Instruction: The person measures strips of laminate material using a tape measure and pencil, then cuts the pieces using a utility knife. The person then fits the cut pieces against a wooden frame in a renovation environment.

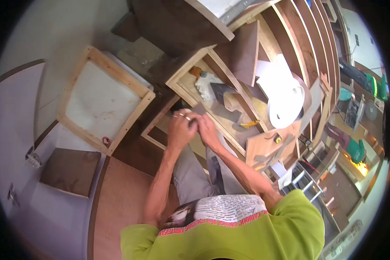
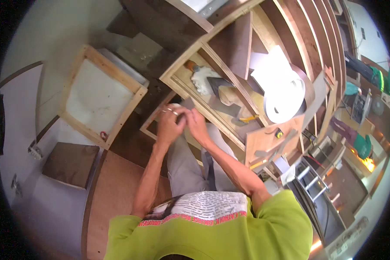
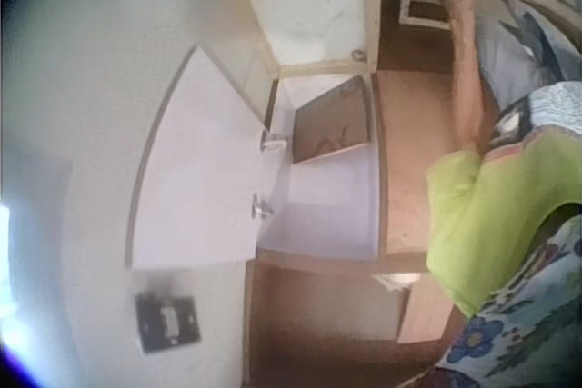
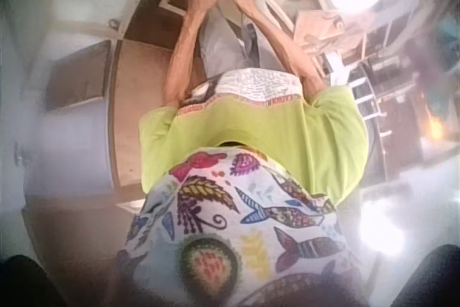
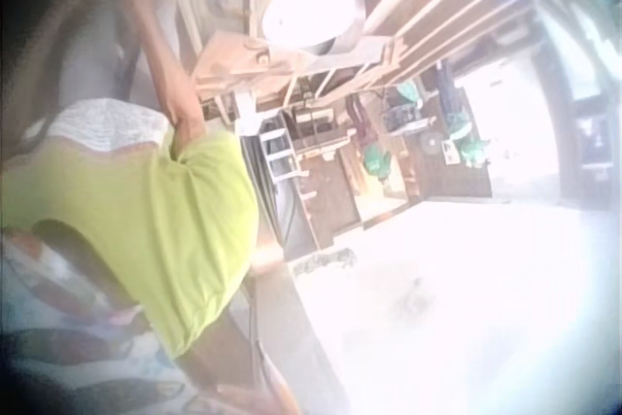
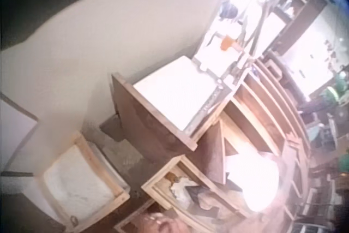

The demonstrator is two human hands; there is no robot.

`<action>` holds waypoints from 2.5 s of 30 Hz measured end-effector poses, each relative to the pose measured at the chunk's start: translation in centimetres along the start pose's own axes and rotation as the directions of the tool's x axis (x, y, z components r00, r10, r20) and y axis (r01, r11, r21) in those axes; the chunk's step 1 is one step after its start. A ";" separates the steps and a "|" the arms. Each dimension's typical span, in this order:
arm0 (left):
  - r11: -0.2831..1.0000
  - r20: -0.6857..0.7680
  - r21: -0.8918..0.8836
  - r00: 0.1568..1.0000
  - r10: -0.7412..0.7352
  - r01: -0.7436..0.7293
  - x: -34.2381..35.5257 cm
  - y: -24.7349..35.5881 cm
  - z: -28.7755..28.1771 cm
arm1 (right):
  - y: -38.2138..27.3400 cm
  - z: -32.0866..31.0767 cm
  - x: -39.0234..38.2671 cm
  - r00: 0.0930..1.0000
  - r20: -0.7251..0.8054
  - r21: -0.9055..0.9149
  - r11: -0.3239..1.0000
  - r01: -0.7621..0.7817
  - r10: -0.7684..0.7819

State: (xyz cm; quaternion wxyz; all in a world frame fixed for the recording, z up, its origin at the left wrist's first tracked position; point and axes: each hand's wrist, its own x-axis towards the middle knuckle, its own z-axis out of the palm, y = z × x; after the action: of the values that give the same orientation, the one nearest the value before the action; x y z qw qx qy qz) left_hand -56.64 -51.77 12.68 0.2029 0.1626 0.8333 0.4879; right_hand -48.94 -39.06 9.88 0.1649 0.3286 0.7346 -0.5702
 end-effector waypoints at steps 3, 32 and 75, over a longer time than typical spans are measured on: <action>0.999 0.008 -0.020 0.999 0.036 -0.035 0.9 -0.4 -1.7 | 2.4 -2.0 -1.1 0.978 -0.098 0.258 0.954 -0.154 0.184; 0.532 -0.443 0.765 0.896 0.026 0.363 14.1 -22.3 -23.2 | 6.0 1.6 -7.2 0.957 -0.088 0.208 0.945 -0.252 0.275; 0.503 -0.229 -0.838 0.699 -0.678 0.213 -2.0 -10.2 -15.5 | -14.8 15.5 10.7 0.740 0.658 0.176 0.984 0.029 -0.140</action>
State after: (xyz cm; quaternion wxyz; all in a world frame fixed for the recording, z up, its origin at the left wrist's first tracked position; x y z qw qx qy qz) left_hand -63.36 -69.11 10.96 0.1356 -0.3127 0.5805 0.7395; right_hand -68.72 -52.53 9.50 0.3649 0.0809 0.5946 -0.7119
